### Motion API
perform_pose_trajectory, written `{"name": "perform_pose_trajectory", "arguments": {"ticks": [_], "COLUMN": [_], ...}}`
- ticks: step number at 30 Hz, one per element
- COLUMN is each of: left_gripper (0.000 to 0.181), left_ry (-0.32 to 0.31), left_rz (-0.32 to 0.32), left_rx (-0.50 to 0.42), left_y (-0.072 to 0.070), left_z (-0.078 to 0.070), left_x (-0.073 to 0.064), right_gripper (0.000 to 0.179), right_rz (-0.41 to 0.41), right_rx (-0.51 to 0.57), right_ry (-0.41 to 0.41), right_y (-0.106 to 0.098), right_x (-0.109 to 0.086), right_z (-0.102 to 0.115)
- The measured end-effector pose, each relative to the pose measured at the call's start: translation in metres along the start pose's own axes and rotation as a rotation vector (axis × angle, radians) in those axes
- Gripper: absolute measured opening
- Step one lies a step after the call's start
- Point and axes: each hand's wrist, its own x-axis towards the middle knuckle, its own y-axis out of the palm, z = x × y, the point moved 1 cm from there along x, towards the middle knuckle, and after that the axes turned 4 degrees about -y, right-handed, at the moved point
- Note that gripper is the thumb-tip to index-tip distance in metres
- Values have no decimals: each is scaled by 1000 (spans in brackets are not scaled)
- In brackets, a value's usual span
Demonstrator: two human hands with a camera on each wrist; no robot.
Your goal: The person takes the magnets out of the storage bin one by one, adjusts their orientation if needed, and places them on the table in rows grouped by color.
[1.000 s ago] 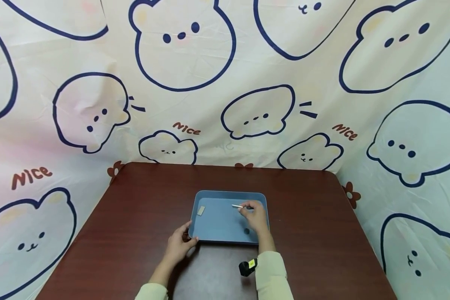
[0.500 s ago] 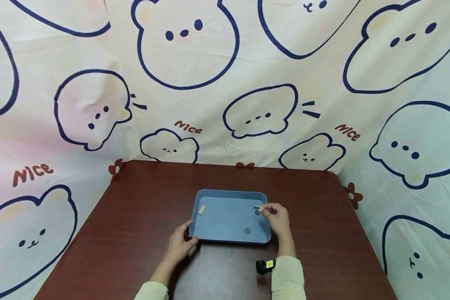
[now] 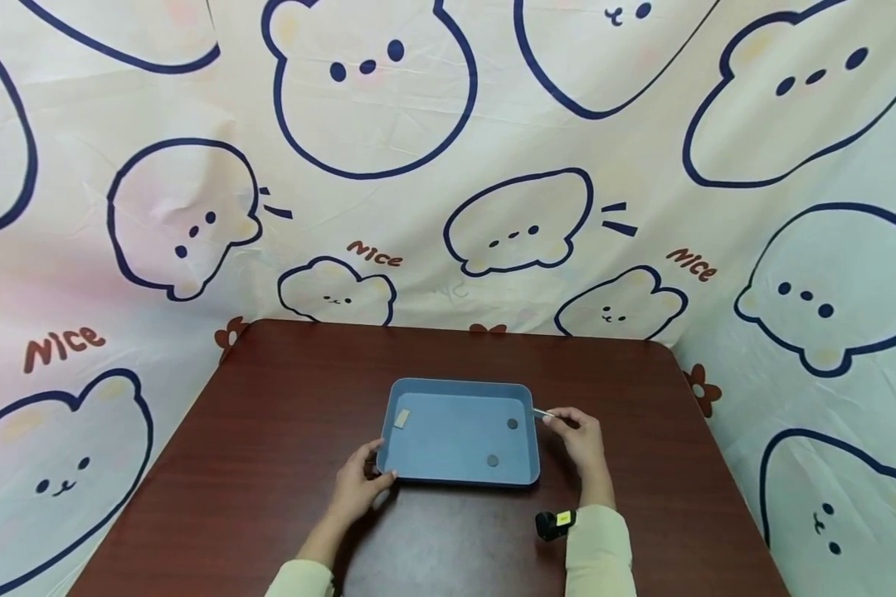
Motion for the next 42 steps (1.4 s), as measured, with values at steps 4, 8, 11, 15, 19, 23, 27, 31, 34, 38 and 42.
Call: {"name": "perform_pose_trajectory", "arguments": {"ticks": [4, 8, 11, 15, 19, 23, 27, 31, 34, 38, 42], "left_gripper": [57, 56, 56, 56, 56, 57, 57, 57, 57, 58, 58], "left_ry": [8, -5, -3, -1, -1, 0, -6, -12, -18, -20, -12], "left_rz": [-3, 0, 3, 16, 21, 30, 34, 28, 28, 25, 17], "left_rx": [2, 5, 3, 2, -7, -13, -16, -14, -12, -9, -11], "left_y": [-1, 0, 0, -1, -2, -2, -2, -2, -3, -3, -1], "left_z": [1, 2, 2, 1, 1, 1, 3, 5, 5, 5, 6], "left_x": [-1, -2, -2, -1, 1, 0, 0, 2, 2, 3, 3], "right_gripper": [33, 26, 22, 23, 31, 32, 27, 27, 27, 23, 21], "right_rz": [-5, 8, 23, 45, 65, 93, 113, 125, 131, 154, 196], "right_rx": [-21, -41, -40, -67, -82, -99, -148, -184, -196, -265, -368], "right_ry": [27, 45, 66, 121, 164, 184, 175, 148, 143, 118, 61], "right_y": [-10, -20, -25, -31, -35, -38, -37, -34, -32, -32, -32], "right_x": [2, 9, 15, 23, 30, 36, 40, 43, 45, 46, 46], "right_z": [-6, -14, -19, -26, -31, -35, -35, -31, -29, -27, -24]}}
